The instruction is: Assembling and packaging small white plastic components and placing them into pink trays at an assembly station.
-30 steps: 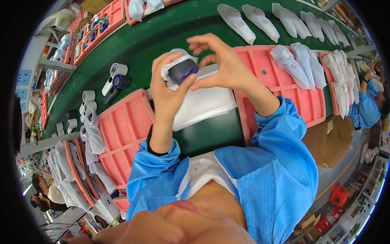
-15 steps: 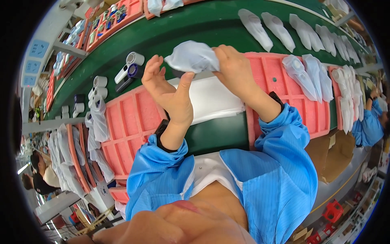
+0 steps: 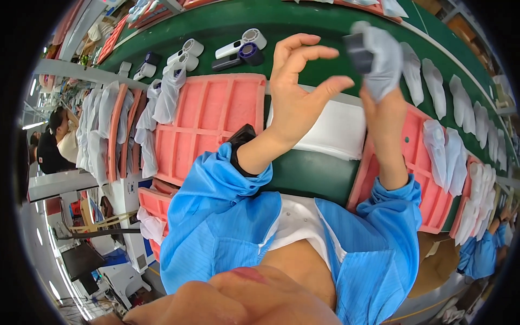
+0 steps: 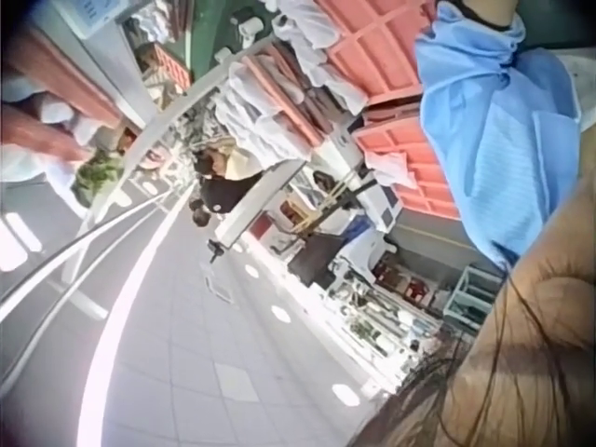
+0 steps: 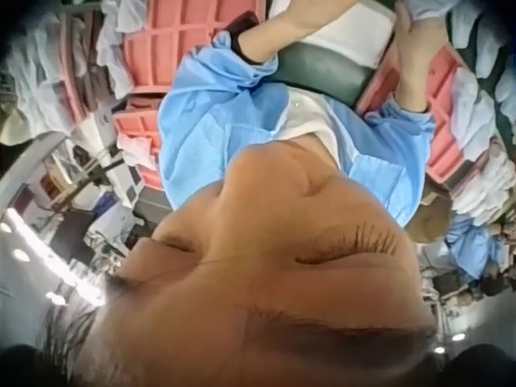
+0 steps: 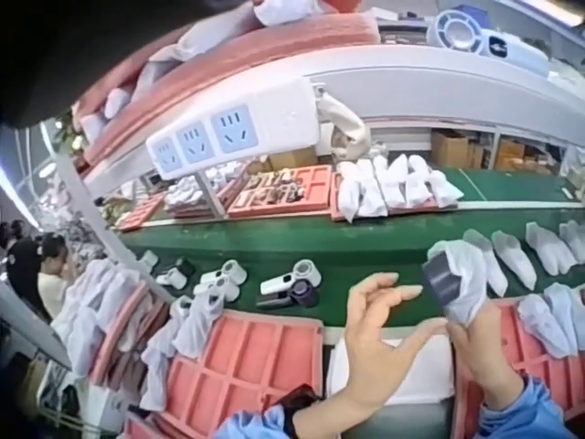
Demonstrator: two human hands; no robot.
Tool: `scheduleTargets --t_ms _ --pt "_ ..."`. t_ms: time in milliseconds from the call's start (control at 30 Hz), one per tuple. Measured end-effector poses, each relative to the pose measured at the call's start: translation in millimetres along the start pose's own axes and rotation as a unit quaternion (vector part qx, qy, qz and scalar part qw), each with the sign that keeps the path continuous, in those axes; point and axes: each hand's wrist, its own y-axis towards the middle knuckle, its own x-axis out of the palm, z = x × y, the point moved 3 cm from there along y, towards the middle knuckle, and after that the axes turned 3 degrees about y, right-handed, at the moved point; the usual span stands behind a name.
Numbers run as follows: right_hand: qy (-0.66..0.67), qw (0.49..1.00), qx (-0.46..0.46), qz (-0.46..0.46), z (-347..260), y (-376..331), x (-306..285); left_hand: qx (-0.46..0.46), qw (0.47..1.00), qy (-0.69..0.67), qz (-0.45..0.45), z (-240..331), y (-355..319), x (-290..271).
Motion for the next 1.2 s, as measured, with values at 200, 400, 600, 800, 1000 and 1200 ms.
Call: scheduleTargets --t_ms 200,400,600,800,1000,1200 --pt "-0.079 0.989 -0.119 0.042 -22 -6 11 0.058 0.994 0.022 0.093 -1 -5 8" --pt "-0.099 0.989 -0.105 0.021 -23 -8 10 0.137 0.982 0.097 0.087 8 3 12" --pt "0.034 0.998 -0.001 -0.046 -15 -5 8 0.086 0.985 0.145 -0.026 2 8 -1" --pt "0.361 0.83 0.217 -0.366 -33 -19 12 -0.333 0.91 -0.243 0.044 -39 11 -58" --pt "0.189 0.886 -0.104 -0.411 -65 -42 39 -0.322 0.896 -0.306 -0.016 -7 -62 -48" --pt "0.216 0.893 0.004 -0.395 -38 -21 28 -0.299 0.951 0.007 0.074 6 -65 -169"
